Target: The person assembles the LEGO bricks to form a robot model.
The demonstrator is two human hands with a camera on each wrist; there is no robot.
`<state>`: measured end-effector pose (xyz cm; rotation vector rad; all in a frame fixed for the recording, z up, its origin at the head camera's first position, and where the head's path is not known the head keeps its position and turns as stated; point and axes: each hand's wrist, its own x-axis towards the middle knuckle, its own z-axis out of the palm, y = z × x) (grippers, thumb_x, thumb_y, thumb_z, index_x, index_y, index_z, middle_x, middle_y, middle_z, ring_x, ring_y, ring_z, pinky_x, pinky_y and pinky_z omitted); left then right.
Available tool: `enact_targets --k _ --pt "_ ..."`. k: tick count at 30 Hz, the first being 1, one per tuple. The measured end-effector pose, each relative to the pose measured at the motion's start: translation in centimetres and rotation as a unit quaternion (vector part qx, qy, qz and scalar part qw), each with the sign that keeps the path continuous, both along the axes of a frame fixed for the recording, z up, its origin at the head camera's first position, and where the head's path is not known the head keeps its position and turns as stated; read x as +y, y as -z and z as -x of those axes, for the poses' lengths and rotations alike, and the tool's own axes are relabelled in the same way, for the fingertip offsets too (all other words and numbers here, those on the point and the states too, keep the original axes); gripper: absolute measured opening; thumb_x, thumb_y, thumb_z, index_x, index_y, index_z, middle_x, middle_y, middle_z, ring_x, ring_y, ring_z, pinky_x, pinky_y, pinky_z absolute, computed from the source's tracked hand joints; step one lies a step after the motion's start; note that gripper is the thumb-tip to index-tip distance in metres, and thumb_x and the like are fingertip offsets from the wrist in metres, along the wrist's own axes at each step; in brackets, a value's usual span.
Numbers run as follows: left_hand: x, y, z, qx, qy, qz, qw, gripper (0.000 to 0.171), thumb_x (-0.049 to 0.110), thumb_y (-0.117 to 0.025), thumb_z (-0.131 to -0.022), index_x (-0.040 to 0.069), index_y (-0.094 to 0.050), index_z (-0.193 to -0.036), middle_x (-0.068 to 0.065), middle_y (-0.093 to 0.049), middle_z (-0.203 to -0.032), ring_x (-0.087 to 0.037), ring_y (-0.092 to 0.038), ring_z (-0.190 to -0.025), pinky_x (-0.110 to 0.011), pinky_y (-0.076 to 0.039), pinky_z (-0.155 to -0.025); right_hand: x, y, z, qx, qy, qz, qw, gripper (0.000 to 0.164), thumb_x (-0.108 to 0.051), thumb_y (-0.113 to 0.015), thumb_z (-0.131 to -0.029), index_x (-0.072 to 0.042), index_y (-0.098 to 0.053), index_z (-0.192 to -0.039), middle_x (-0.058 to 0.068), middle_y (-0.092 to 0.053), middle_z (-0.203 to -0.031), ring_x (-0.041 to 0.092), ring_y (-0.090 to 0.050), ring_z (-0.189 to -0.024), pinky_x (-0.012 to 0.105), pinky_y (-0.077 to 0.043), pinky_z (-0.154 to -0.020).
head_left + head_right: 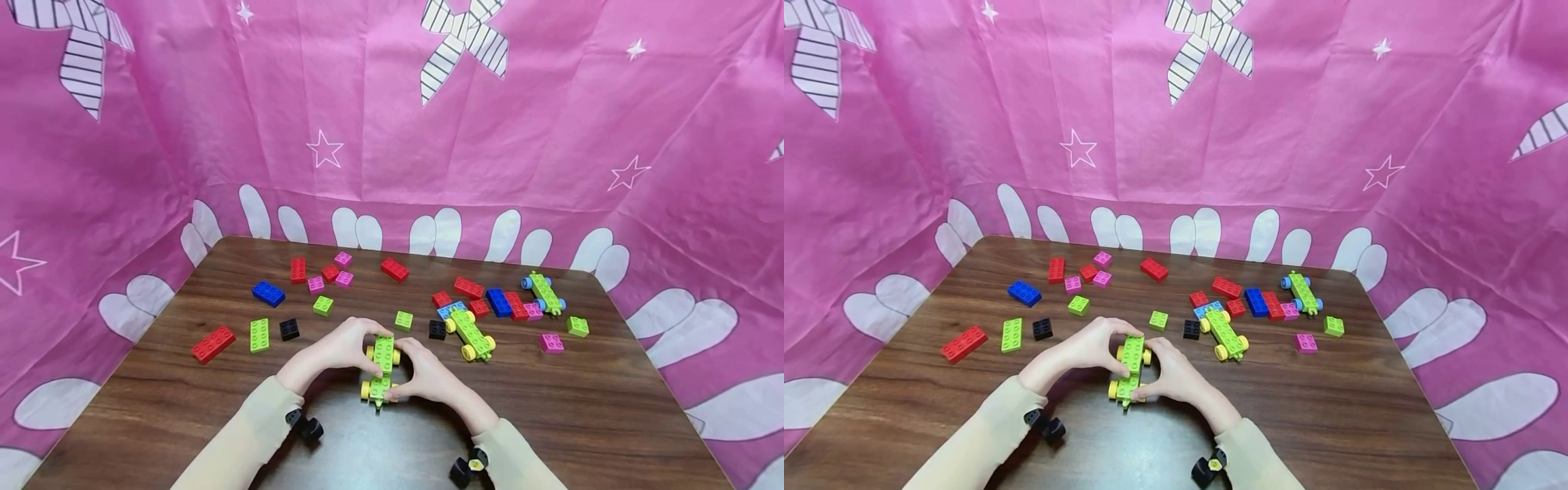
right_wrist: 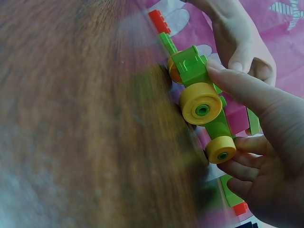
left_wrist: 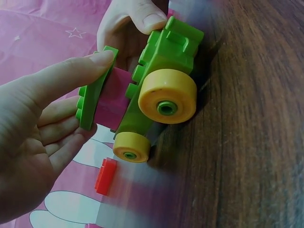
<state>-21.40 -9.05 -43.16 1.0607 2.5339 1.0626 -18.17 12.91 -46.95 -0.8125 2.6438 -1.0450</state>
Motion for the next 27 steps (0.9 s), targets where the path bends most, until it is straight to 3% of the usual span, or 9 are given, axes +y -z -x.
enact_targets --k 15,27 --pt "0.52 -0.25 -0.34 0.003 -0.027 0.016 0.9995 0.062 0.025 -0.090 -0.063 0.007 -0.068 -0.118 -0.005 -0.069 -0.115 -0.019 -0.061 -0.102 -0.037 -0.051 -0.088 0.11 0.10 -0.04 0.008 -0.001 -0.002 1.000 0.086 -0.045 -0.085 -0.067 -0.004 -0.049 -0.134 0.007 -0.053 -0.129 0.023 -0.051 -0.120 0.048 -0.044 -0.100" --pt "0.59 -0.17 -0.64 -0.015 -0.035 0.008 0.9992 0.061 0.020 -0.089 -0.065 0.004 -0.066 -0.119 -0.008 -0.067 -0.116 -0.021 -0.061 -0.104 -0.040 -0.053 -0.088 -0.09 -0.21 -0.34 0.005 -0.001 -0.002 1.000 0.086 -0.044 -0.085 -0.068 -0.004 -0.048 -0.135 0.007 -0.053 -0.129 0.024 -0.051 -0.121 0.049 -0.043 -0.101"
